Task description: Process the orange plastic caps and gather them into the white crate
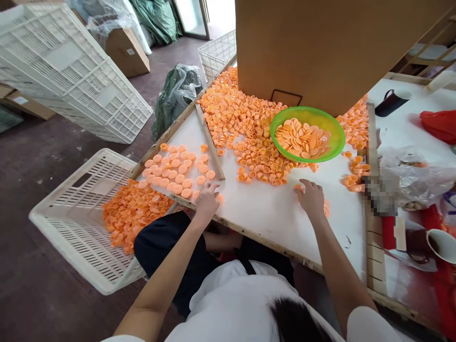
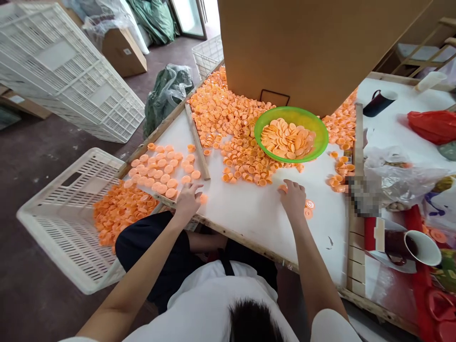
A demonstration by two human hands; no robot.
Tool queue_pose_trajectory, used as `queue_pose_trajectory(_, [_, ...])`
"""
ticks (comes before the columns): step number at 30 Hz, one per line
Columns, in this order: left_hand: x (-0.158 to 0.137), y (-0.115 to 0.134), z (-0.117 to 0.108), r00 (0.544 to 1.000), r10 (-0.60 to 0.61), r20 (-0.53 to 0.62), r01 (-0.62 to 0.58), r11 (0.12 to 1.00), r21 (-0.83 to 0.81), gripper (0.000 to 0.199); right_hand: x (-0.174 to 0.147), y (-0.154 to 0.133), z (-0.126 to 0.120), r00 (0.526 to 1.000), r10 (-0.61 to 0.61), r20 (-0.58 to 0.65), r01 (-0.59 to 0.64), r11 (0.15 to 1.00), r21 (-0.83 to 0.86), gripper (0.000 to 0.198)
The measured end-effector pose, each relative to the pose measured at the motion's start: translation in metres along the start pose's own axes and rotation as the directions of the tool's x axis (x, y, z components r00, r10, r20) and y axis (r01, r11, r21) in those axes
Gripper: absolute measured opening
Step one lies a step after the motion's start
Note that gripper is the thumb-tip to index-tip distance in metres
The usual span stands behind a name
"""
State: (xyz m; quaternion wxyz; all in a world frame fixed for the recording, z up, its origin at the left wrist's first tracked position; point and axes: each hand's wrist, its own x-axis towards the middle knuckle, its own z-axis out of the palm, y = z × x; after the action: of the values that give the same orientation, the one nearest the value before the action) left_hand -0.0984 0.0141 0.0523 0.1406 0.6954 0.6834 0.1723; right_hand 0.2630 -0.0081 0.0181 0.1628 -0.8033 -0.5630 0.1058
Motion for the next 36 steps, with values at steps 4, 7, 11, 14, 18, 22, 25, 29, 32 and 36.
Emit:
queue_pose_trajectory(4, [0.027,0.024,0.025,0.997,0.081,-0.008,-0.081,0.983,-0.165,0.027,0.008,0.009,0.008,0.999,-0.008,0.050,0.014,0.991,-0.136,0.035])
queue_pose_trajectory(7, [0.049,0.039,0.052,0.997,0.069,0.039,-0.058,0.973,-0.224,0.029,0.008,0.008,0.008,0.999,0.008,0.033,-0.004,0.992,-0.123,0.033])
queue_pose_trajectory(11, [0.059,0.037,0.066,0.994,0.055,0.091,-0.027,0.959,-0.283,0.018,0.002,0.008,0.001,0.999,0.027,0.037,-0.030,0.994,0.104,0.023])
queue_pose_trajectory(14, [0.047,0.030,0.059,0.995,0.088,0.053,-0.065,0.935,-0.349,0.019,-0.009,0.003,-0.004,0.994,0.078,0.077,-0.100,0.935,0.340,0.021])
queue_pose_trajectory(18, [0.010,0.037,0.051,0.980,0.193,0.038,-0.165,0.912,-0.375,0.023,-0.031,-0.013,0.000,0.969,0.104,0.226,-0.223,0.767,0.602,0.029])
queue_pose_trajectory(22, [-0.025,0.061,0.065,0.902,0.403,0.155,-0.345,0.889,-0.300,0.026,-0.051,-0.029,0.014,0.932,0.079,0.354,-0.324,0.617,0.717,0.032])
queue_pose_trajectory(25, [-0.035,0.073,0.080,0.822,0.499,0.275,-0.422,0.857,-0.296,0.028,-0.060,-0.031,0.023,0.926,0.060,0.373,-0.328,0.620,0.713,0.033])
queue_pose_trajectory(29, [-0.037,0.074,0.082,0.726,0.579,0.371,-0.443,0.807,-0.391,0.037,-0.068,-0.023,0.027,0.926,0.064,0.373,-0.321,0.654,0.685,0.034])
queue_pose_trajectory(32, [-0.039,0.070,0.076,0.774,0.540,0.330,-0.327,0.788,-0.523,0.039,-0.074,-0.023,0.026,0.912,0.080,0.402,-0.364,0.609,0.704,0.035])
queue_pose_trajectory(36, [-0.042,0.070,0.074,0.919,0.222,0.326,0.051,0.753,-0.656,0.020,-0.079,-0.043,0.028,0.895,0.014,0.447,-0.382,0.543,0.748,0.035])
